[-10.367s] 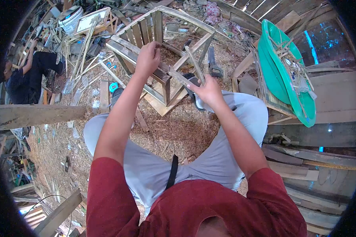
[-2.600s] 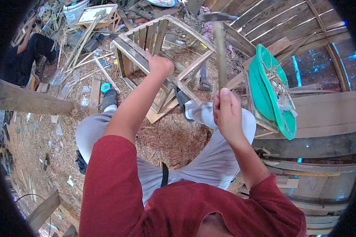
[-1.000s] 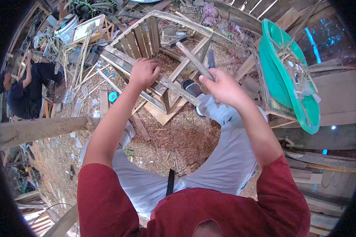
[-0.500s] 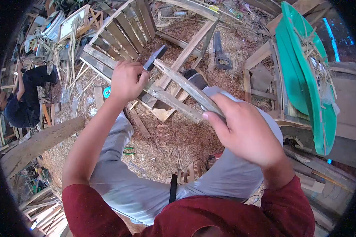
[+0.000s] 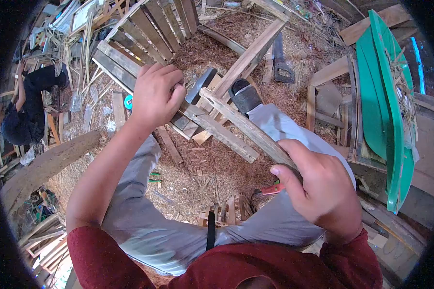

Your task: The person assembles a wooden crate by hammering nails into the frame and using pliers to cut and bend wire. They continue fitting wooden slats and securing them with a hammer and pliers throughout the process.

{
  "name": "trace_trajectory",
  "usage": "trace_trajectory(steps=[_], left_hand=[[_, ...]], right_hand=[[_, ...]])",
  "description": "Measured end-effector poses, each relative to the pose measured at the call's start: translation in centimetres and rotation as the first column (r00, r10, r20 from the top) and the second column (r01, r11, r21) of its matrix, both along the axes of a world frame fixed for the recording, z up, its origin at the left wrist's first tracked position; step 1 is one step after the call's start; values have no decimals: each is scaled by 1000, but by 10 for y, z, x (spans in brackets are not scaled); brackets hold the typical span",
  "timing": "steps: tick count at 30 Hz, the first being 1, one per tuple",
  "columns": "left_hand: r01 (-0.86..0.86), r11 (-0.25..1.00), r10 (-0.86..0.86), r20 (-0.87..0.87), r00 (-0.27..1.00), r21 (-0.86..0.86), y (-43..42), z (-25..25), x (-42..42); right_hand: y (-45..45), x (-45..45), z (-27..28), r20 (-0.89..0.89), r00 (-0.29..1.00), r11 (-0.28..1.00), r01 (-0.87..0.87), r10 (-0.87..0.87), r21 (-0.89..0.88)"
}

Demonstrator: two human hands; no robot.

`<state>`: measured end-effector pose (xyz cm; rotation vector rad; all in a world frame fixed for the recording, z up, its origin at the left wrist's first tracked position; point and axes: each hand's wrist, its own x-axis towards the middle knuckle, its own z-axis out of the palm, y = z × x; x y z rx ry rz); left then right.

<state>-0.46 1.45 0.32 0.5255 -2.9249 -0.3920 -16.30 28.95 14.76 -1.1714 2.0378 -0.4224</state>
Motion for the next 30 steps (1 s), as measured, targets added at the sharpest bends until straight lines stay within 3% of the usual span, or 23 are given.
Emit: trace_trajectory(steps=[19,30], left_hand=[[31,999,-31,35,999,18,-4,-5,4],[38,999,-39,38,999,9,-5,-7,5]], right_hand=[[12,-6,-11,-121,993,999,-16,10,-49],[13,-3,-11,-123,992,999,-36,40,32]])
